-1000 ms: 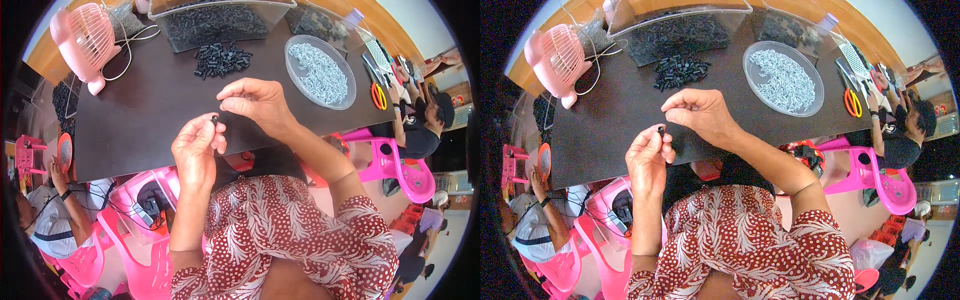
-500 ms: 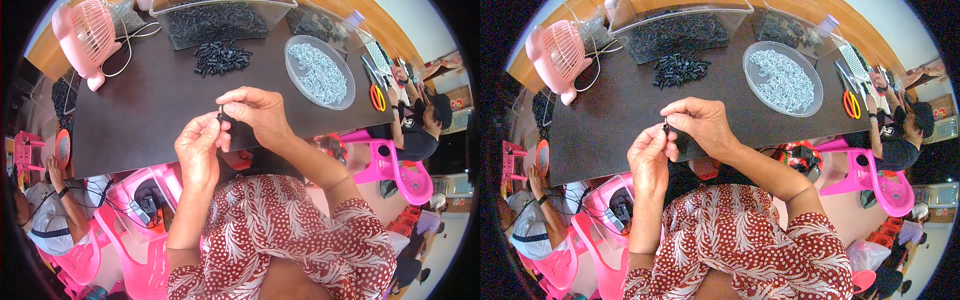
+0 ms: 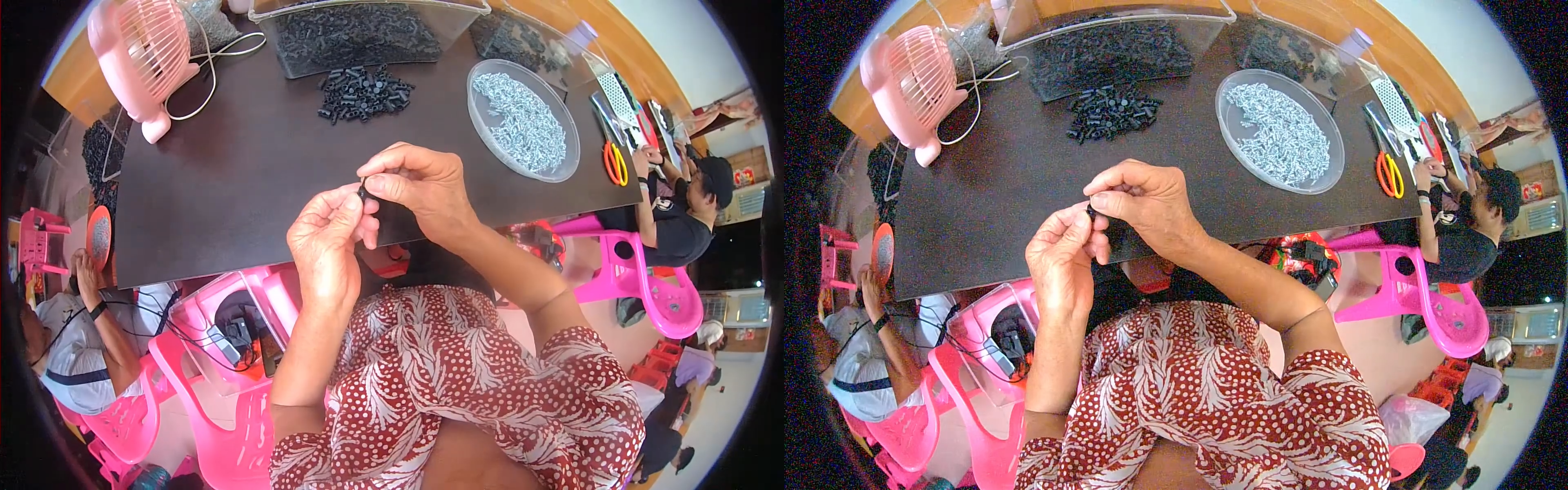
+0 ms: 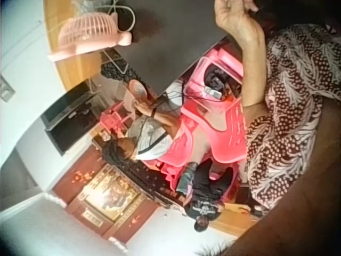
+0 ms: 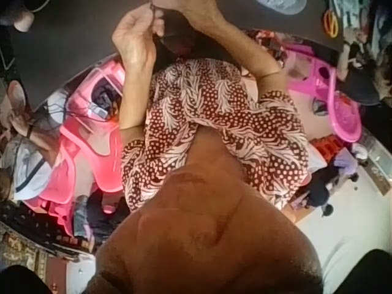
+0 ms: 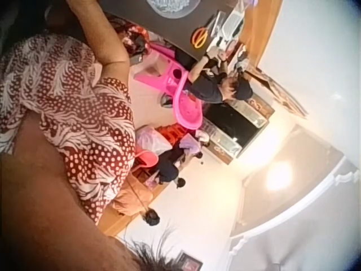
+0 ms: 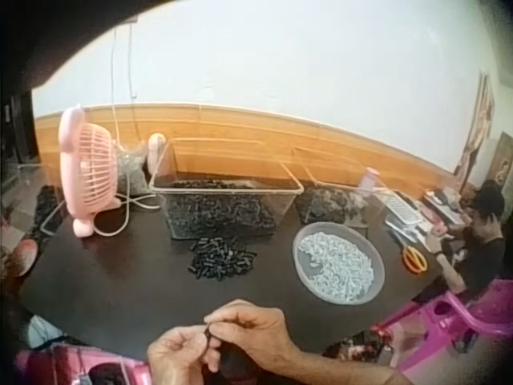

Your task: The person assembles small black plastic parts with metal rings by hand at a shared workstation.

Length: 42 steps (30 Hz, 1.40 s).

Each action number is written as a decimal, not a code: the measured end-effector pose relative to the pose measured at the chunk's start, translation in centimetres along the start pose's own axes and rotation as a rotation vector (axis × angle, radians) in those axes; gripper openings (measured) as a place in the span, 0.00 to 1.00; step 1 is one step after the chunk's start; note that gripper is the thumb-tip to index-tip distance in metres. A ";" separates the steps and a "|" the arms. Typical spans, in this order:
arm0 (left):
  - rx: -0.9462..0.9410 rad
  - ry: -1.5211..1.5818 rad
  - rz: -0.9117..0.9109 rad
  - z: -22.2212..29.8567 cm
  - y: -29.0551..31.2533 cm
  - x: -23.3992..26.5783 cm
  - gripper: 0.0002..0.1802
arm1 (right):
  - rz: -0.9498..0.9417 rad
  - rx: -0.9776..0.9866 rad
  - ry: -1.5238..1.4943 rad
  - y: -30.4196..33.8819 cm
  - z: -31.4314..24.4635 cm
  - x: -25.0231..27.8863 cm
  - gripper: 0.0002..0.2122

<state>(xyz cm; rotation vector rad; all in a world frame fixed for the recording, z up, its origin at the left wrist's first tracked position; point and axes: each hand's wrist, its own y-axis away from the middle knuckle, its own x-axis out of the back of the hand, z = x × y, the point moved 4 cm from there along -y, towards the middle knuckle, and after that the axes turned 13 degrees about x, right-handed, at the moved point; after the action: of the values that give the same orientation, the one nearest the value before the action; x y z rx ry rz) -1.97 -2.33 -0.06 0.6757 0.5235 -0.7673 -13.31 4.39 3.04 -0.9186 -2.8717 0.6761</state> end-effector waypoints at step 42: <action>0.013 0.101 -0.038 0.1 0.3 -0.5 0.06 | -0.263 0.613 0.652 1.3 -2.2 -1.4 0.20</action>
<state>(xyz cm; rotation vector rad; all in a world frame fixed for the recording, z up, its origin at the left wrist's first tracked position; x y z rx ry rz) -2.06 -1.98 0.41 0.7212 0.6247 -0.7755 -11.10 5.42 4.60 -0.5213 -1.9827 0.9310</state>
